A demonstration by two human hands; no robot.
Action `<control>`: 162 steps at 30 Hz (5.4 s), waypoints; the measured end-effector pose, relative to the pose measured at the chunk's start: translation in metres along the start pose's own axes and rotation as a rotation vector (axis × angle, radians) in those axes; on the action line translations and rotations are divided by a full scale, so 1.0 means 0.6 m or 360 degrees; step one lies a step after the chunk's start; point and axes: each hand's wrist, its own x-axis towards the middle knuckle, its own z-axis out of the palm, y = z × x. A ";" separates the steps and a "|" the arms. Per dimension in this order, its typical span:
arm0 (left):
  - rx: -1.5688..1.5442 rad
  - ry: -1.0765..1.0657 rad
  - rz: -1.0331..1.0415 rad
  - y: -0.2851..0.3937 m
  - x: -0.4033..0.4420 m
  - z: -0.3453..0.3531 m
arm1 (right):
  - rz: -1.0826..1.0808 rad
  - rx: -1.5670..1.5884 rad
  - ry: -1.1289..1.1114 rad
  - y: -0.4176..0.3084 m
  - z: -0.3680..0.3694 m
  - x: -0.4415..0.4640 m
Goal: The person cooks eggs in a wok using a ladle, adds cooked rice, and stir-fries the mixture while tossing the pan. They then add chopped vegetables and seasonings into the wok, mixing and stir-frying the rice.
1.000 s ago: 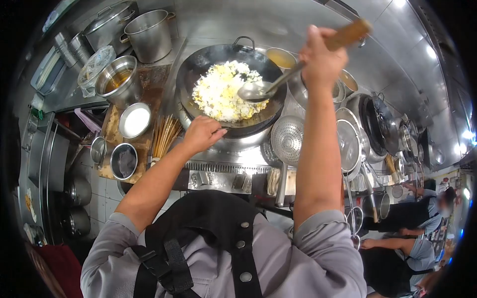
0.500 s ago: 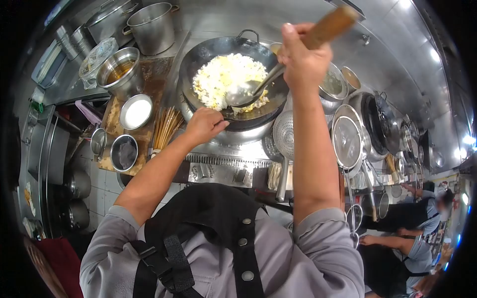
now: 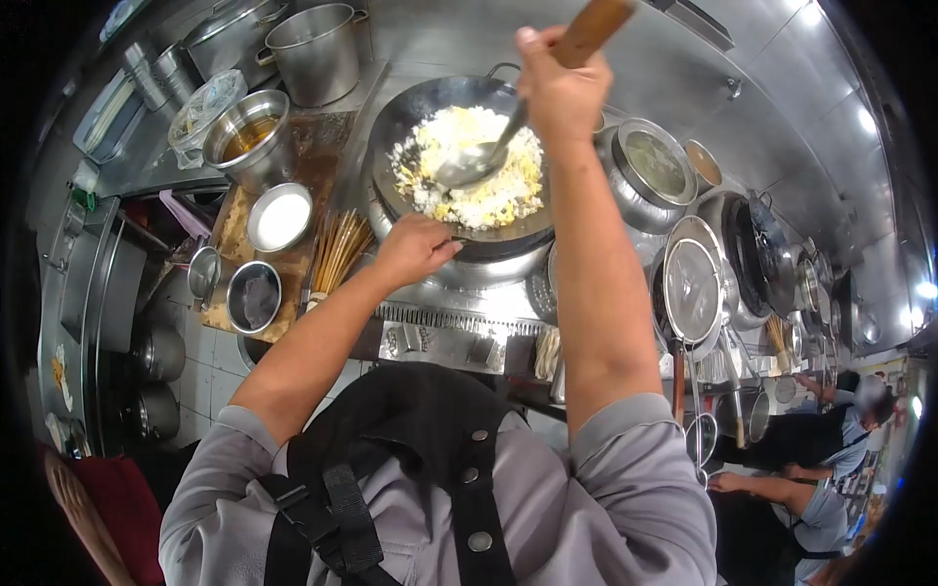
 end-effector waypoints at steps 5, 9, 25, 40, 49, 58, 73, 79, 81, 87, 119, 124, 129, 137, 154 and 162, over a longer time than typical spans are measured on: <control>0.0002 0.0006 0.0024 0.000 0.008 -0.008 | -0.0136 -0.0607 0.0100 0.145 -0.047 -0.032; 0.0021 0.0102 0.0114 -0.006 0.010 -0.003 | -0.0081 -0.0147 0.0142 -0.009 -0.027 0.041; 0.0027 0.0080 0.0055 0.001 0.005 0.000 | -0.0089 0.0071 0.0161 -0.091 -0.173 -0.032; 0.0007 0.0052 0.0038 0.006 0.005 0.000 | -0.0228 0.0014 0.0410 0.017 -0.169 0.087; 0.0044 -0.0004 -0.0019 0.011 0.008 -0.008 | -0.0115 0.0130 0.0198 0.038 -0.077 0.095; 0.0071 -0.0121 -0.0095 0.017 0.011 -0.011 | 0.0028 0.0081 -0.0066 -0.017 -0.004 0.019; 0.0036 -0.0696 -0.0062 0.181 0.014 -0.069 | 0.0355 -0.0349 0.0303 -0.099 -0.048 -0.025; 0.0335 -0.0286 0.0003 0.106 -0.043 0.043 | -0.0051 -0.0559 0.0343 0.000 -0.055 -0.071; 0.0135 -0.0579 -0.0094 0.163 -0.119 -0.003 | 0.0027 -0.0250 0.0218 -0.089 -0.060 -0.034; 0.0269 -0.0412 0.0058 0.150 -0.017 -0.070 | -0.0266 -0.0097 0.0077 -0.213 -0.010 -0.066; 0.0260 0.0128 0.0157 0.013 -0.003 0.015 | -0.0348 0.0168 -0.0164 -0.101 0.026 -0.031; 0.0193 0.0167 0.0174 0.012 0.001 0.015 | 0.0014 -0.0504 -0.0225 0.004 0.034 -0.024; 0.0179 0.0181 0.0149 0.016 -0.001 0.014 | -0.0137 -0.0352 -0.0158 -0.045 0.056 0.007; 0.0129 0.0187 0.0142 0.012 -0.002 0.009 | -0.0107 -0.0349 -0.0007 -0.028 0.060 0.027; 0.0152 0.0124 0.0152 0.006 0.001 0.011 | 0.0010 0.0083 0.0164 -0.076 -0.078 -0.068; 0.0126 0.0161 0.0107 0.008 -0.006 0.021 | -0.0040 -0.0212 0.0061 -0.094 -0.132 -0.112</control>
